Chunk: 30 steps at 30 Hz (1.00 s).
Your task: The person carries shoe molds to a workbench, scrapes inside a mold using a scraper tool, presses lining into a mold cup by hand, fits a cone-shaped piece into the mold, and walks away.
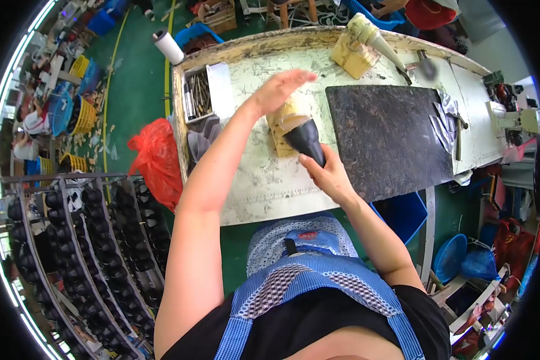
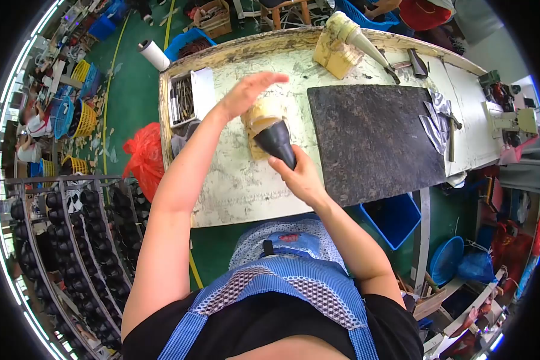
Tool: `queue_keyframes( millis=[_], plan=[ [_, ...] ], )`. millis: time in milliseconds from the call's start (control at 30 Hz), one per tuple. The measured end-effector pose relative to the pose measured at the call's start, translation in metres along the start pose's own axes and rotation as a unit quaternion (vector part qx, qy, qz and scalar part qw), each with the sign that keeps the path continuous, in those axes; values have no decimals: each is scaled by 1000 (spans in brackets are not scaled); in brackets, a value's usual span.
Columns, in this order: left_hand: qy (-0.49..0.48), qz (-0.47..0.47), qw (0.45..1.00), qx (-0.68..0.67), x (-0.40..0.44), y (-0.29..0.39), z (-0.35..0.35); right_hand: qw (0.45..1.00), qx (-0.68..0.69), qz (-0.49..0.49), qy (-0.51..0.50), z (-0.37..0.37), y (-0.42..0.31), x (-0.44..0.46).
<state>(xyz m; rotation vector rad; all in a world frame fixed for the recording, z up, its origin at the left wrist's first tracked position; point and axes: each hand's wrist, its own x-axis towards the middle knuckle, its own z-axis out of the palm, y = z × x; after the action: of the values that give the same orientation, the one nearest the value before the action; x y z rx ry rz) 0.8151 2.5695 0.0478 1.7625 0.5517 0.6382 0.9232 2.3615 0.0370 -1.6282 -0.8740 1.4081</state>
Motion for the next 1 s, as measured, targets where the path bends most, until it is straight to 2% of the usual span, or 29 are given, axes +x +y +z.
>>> queue_keyframes(
  millis=[67,167,400,467,567,633,667,700,733,767,833,867,933,967,1000],
  plan=[
    [-122,-128,978,-108,-1,-2,5,1000,17,3,-13,1,-9,6],
    [-170,-158,967,-102,-4,-1,-4,999,38,16,-19,2,-25,10],
    [-112,-237,947,-186,-18,-5,-8,997,5,66,-37,5,-45,21],
    [-93,-214,955,-185,-19,-5,-12,997,-60,-10,-54,2,-36,32],
    [-67,-204,957,-194,-29,-5,-19,991,-106,0,-84,-2,-42,45],
    [-74,-146,959,-233,-32,-28,-23,989,-110,-65,-80,-1,-26,57],
    [-50,-146,947,-281,-35,-49,-18,988,-127,-40,-84,-1,-15,64],
    [-4,-141,924,-356,-34,-55,-13,985,-113,-112,-68,1,2,74],
    [-32,-85,958,-273,-31,-60,-21,986,-118,-97,-70,3,-3,74],
    [7,-184,953,-241,-29,-28,-23,986,-124,-82,-71,5,-9,74],
    [21,-214,936,-277,-33,-20,-26,989,-100,15,-108,3,-46,65],
    [21,-201,939,-276,-41,-21,-20,989,-108,5,-103,-1,-50,66],
    [97,-213,921,-312,-60,-28,-9,968,-154,10,-196,-14,-53,72],
    [111,-198,917,-328,-75,-20,1,968,-155,7,-195,-20,-59,70],
    [120,-179,935,-283,-90,-32,12,950,-179,30,-252,-27,-67,68]
  ],
)
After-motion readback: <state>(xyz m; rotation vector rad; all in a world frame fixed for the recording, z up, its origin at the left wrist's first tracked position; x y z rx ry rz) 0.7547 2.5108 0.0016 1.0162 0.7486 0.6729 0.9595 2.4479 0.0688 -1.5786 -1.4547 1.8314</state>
